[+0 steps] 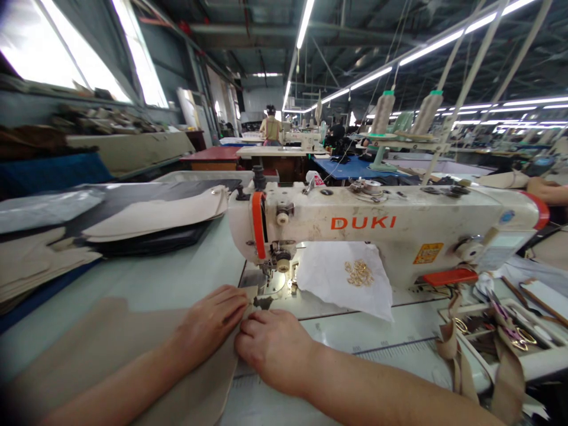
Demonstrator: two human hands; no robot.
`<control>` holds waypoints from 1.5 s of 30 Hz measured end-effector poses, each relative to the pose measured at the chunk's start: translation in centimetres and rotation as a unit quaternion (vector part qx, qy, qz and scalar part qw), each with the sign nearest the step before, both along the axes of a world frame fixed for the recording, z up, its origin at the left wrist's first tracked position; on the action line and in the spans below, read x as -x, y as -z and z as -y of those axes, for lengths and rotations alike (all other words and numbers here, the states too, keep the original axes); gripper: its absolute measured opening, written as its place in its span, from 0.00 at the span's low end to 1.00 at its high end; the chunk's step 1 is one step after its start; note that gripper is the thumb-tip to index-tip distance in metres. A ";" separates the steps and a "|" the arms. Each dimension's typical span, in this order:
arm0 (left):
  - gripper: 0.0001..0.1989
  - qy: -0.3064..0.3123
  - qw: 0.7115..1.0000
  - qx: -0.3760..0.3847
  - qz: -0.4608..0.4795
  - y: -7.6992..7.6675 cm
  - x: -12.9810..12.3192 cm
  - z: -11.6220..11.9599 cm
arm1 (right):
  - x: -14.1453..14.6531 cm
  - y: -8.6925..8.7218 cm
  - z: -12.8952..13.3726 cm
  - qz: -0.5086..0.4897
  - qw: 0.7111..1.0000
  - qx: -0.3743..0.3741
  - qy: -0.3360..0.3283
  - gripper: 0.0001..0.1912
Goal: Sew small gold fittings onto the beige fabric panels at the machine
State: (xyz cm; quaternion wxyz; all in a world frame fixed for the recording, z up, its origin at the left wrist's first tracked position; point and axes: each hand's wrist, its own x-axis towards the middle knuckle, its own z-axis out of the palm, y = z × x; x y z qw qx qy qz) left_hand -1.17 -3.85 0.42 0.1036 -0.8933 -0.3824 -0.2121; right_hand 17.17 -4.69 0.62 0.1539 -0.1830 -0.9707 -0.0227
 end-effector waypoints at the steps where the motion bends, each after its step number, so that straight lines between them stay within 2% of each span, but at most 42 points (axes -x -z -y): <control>1: 0.17 -0.001 1.000 -0.002 0.001 0.0 0.0 0.0 | 0.0 0.0 0.0 -0.002 1.000 -0.001 0.000 0.04; 11: 0.16 -0.020 1.000 0.020 0.005 0.1 -0.1 0.1 | 0.0 0.2 0.0 -0.015 1.000 0.006 0.012 0.05; 20: 0.14 -0.005 0.999 0.026 0.034 -0.8 -0.4 1.0 | -0.1 0.1 0.0 -0.008 1.000 -0.001 0.014 0.05; 25: 0.12 0.008 0.999 0.028 0.027 -0.9 -1.7 -0.5 | -0.9 -0.1 -0.6 -0.011 0.999 -0.007 0.051 0.05; 32: 0.14 0.031 0.999 0.029 0.025 0.5 -1.7 -3.4 | -1.2 0.0 -2.2 0.008 0.995 0.005 0.100 0.06; 39: 0.14 0.008 0.997 0.065 0.052 0.4 -1.7 -3.4 | -1.4 0.1 -3.1 -0.032 0.990 0.004 0.135 0.03; 45: 0.13 0.009 0.997 0.063 0.051 0.4 -1.8 -3.5 | -1.3 0.2 -3.2 -0.027 0.989 0.001 0.143 0.03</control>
